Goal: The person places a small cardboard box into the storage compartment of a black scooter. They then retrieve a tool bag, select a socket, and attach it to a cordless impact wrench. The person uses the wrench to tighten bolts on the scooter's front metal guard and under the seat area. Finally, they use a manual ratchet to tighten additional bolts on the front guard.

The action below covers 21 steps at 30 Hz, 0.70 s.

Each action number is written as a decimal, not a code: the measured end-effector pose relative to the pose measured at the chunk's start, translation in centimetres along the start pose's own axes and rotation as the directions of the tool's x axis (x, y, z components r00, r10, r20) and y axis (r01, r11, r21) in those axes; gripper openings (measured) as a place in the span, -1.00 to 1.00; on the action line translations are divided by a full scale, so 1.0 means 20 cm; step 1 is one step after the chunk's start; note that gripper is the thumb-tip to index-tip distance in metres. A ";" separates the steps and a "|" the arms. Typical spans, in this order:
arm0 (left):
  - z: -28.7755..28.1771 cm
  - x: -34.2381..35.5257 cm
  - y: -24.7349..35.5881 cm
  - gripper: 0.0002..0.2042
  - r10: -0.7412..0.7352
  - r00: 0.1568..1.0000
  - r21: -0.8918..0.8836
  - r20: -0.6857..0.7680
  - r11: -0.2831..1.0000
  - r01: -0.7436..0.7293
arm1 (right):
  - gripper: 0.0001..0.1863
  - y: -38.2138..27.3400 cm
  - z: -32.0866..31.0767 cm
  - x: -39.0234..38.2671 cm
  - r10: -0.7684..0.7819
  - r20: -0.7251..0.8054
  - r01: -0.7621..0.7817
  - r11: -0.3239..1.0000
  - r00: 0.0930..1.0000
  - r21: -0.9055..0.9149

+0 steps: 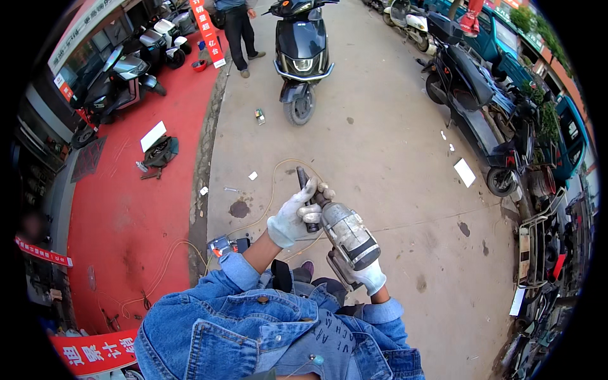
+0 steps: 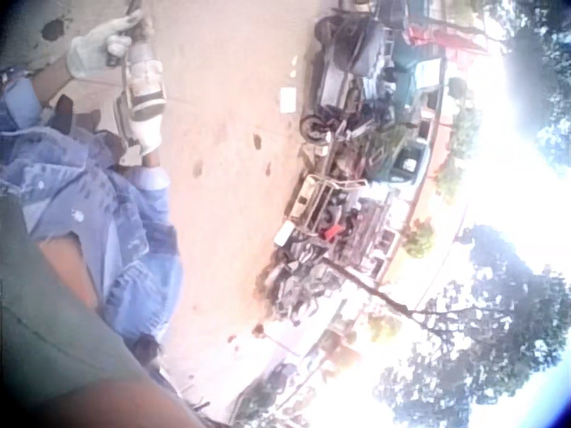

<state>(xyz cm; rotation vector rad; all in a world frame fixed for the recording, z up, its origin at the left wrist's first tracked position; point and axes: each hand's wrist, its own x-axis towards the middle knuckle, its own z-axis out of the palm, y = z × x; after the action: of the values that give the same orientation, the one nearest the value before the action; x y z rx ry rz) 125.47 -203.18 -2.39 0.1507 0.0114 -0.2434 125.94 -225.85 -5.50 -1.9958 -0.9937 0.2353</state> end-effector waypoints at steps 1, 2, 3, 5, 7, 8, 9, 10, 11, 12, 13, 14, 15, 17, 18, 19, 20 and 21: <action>-0.01 0.19 0.05 -0.70 -0.006 1.000 0.020 -0.017 1.000 0.006 | -0.57 0.08 -0.11 0.11 -0.023 0.032 0.028 0.988 0.999 -0.151; -0.05 0.39 0.10 -0.71 -0.013 0.999 0.040 -0.030 0.999 0.014 | -0.56 0.17 -0.19 0.23 0.061 -0.003 -0.061 0.996 0.998 -0.060; -0.07 0.58 0.14 -0.71 -0.017 0.999 0.062 -0.046 0.998 0.020 | -0.53 0.24 -0.29 0.34 0.094 -0.044 -0.092 0.995 0.995 0.049; -0.08 1.03 0.21 -0.71 -0.014 0.996 0.077 -0.090 0.997 0.021 | -0.51 0.52 -0.50 0.60 0.335 0.010 -0.313 0.871 0.942 0.379; -0.07 1.43 0.21 -0.69 0.135 0.971 0.329 -0.197 0.942 -0.064 | -0.52 0.77 -0.70 0.85 0.321 0.004 -0.286 0.840 0.947 0.462; -0.08 1.62 0.25 -0.67 0.194 0.966 0.451 -0.169 0.887 -0.099 | -0.52 0.90 -0.80 0.98 0.331 0.019 -0.292 0.804 0.944 0.517; -0.09 1.83 0.30 -0.65 0.247 0.959 0.564 -0.136 0.816 -0.130 | -0.52 1.04 -0.90 1.12 0.343 0.037 -0.301 0.764 0.939 0.570; -0.12 2.02 0.33 -0.63 0.294 0.949 0.659 -0.112 0.737 -0.151 | -0.52 1.20 -0.96 1.25 0.336 0.055 -0.308 0.773 0.940 0.555; -0.13 2.23 0.35 -0.60 0.401 0.896 0.651 -0.190 0.734 -0.191 | -0.53 1.28 -1.06 1.39 0.340 0.059 -0.316 0.779 0.939 0.542; -0.14 2.46 0.41 -0.60 0.476 0.834 0.582 -0.279 0.774 -0.247 | -0.53 1.35 -1.15 1.58 0.330 0.029 -0.299 0.807 0.943 0.510; -0.09 2.70 0.45 -0.61 0.523 0.764 0.500 -0.378 0.810 -0.307 | -0.54 1.40 -1.28 1.75 0.327 0.000 -0.288 0.834 0.945 0.471; -0.07 2.88 0.54 -0.61 0.535 0.739 0.498 -0.409 0.810 -0.310 | -0.54 1.44 -1.35 1.93 0.324 -0.012 -0.281 0.838 0.946 0.467; -0.06 3.02 0.63 -0.61 0.543 0.712 0.490 -0.445 0.813 -0.314 | -0.58 1.50 -1.45 2.10 0.283 0.022 -0.262 0.854 0.959 0.449; -0.09 3.34 0.77 -0.61 0.551 0.690 0.463 -0.470 0.819 -0.339 | -0.64 1.62 -1.62 2.40 0.314 0.055 -0.298 0.814 0.948 0.499; -0.09 3.50 0.84 -0.61 0.557 0.675 0.456 -0.484 0.819 -0.348 | -0.67 1.65 -1.69 2.55 0.334 0.075 -0.322 0.791 0.940 0.521; -0.12 3.64 0.91 -0.61 0.567 0.651 0.452 -0.505 0.816 -0.360 | -0.70 1.71 -1.75 2.69 0.367 0.122 -0.371 0.752 0.922 0.545; -0.14 3.78 0.99 -0.62 0.567 0.674 0.452 -0.473 0.813 -0.367 | -0.75 1.81 -1.81 2.83 0.355 0.117 -0.360 0.767 0.928 0.530; -0.16 3.91 1.04 -0.62 0.568 0.664 0.446 -0.487 0.815 -0.370 | -0.79 1.90 -1.88 2.97 0.396 0.179 -0.433 0.779 0.901 0.454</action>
<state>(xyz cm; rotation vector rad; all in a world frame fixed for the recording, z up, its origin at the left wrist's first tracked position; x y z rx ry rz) 206.40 -201.45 -4.75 0.5410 0.5769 0.3555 205.34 -217.85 -0.57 -1.7139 -0.4509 0.7354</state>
